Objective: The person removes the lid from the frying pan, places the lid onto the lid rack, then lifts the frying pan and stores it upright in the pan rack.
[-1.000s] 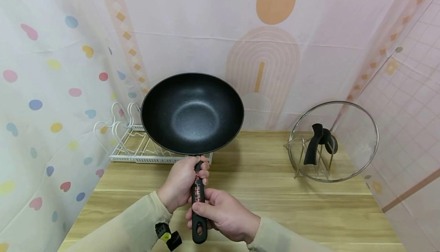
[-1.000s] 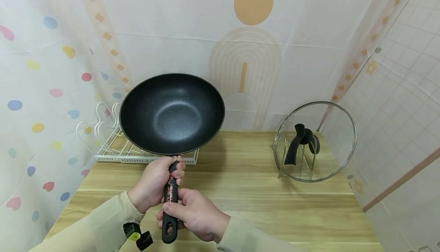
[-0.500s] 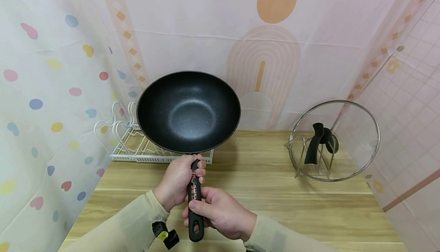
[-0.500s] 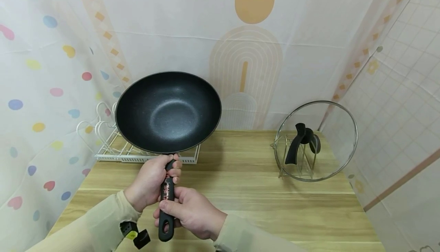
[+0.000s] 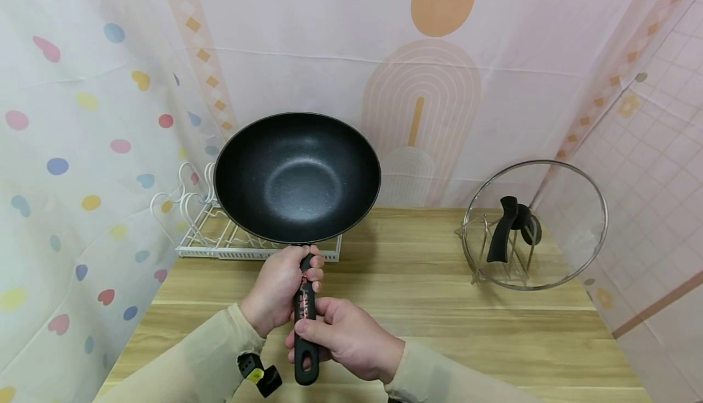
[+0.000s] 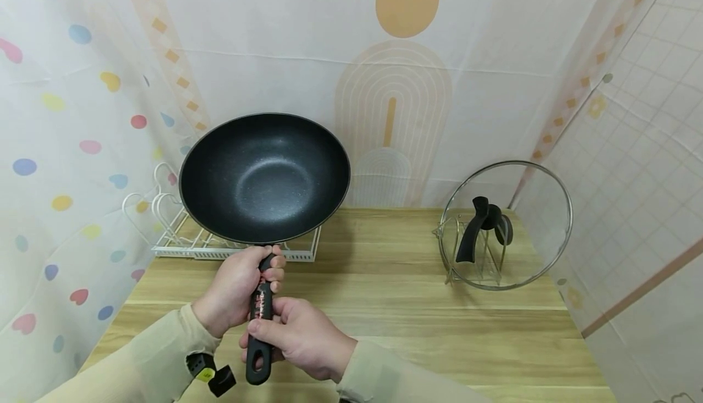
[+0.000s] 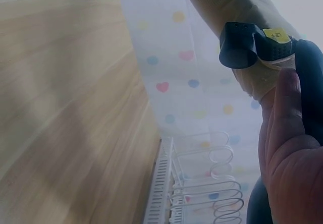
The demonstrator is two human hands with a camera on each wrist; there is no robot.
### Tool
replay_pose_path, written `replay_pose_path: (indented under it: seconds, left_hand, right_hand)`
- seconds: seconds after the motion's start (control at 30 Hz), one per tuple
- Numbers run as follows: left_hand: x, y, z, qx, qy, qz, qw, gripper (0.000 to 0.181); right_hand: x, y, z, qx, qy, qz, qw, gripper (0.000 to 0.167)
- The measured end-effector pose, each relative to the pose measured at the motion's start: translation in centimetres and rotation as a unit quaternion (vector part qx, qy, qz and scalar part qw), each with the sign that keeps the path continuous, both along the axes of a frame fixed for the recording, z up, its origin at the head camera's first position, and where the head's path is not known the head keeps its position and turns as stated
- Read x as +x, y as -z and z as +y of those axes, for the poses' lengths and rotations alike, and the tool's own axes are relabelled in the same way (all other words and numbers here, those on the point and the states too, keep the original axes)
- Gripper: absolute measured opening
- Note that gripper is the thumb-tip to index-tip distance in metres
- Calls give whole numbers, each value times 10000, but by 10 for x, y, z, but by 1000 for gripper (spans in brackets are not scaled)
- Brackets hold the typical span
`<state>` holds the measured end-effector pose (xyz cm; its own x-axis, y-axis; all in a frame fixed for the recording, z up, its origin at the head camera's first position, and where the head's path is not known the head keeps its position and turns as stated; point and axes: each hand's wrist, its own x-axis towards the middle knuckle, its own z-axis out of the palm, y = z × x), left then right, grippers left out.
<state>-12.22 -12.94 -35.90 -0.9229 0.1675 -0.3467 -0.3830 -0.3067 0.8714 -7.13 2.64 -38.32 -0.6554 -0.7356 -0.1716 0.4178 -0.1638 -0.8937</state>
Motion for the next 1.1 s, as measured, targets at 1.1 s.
replay_pose_path:
  seconds: [1.1]
  left_hand:
    - [3,-5,-22,-159,-60,62,9998,19]
  right_hand:
    - [1,-3,-18,26,-103,-48,9999,21]
